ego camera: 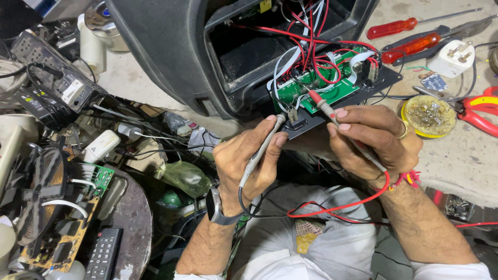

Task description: The person uses a multimeter to test various points on a green circuit board attached to a black plastic housing. They repeatedly place the probes on different components and connectors while seated on the floor in a cluttered workspace.

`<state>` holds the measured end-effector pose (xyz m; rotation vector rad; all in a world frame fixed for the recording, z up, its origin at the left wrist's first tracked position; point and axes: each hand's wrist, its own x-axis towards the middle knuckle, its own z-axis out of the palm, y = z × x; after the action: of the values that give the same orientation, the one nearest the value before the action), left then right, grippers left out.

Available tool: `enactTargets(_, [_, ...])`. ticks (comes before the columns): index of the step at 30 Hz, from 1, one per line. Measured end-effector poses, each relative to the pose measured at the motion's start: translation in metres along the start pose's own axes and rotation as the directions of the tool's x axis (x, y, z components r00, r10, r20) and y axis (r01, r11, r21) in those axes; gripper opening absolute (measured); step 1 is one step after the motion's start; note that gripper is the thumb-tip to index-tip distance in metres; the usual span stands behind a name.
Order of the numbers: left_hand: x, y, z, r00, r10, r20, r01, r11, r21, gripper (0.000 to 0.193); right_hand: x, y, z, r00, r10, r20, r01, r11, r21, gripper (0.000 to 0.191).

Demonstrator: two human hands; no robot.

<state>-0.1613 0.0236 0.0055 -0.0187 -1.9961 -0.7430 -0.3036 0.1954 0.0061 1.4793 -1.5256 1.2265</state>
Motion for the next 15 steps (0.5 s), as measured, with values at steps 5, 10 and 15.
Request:
enactTargets(5, [-0.0024,0.0009,0.0005,1.0,-0.019,-0.018,0.018,1.0,-0.021,0.024,-0.0037,0.0035,0.0019,1.0,0.002,0.01,-0.002,1.0,0.009,0.033])
enactTargets(10, [-0.0006,0.002,0.001,0.999,-0.018,-0.032,0.017,1.0,-0.022,0.023,-0.0052,0.0038,0.0038,0.999,0.035,0.01,-0.035,0.999,0.002,0.033])
enactTargets(15, [0.0009,0.0039,0.0009,0.999,-0.014,-0.035,0.013,1.0,-0.023,0.023,-0.0039,0.0013,0.0043,0.999,0.039,0.001,-0.039,0.999,-0.004,0.033])
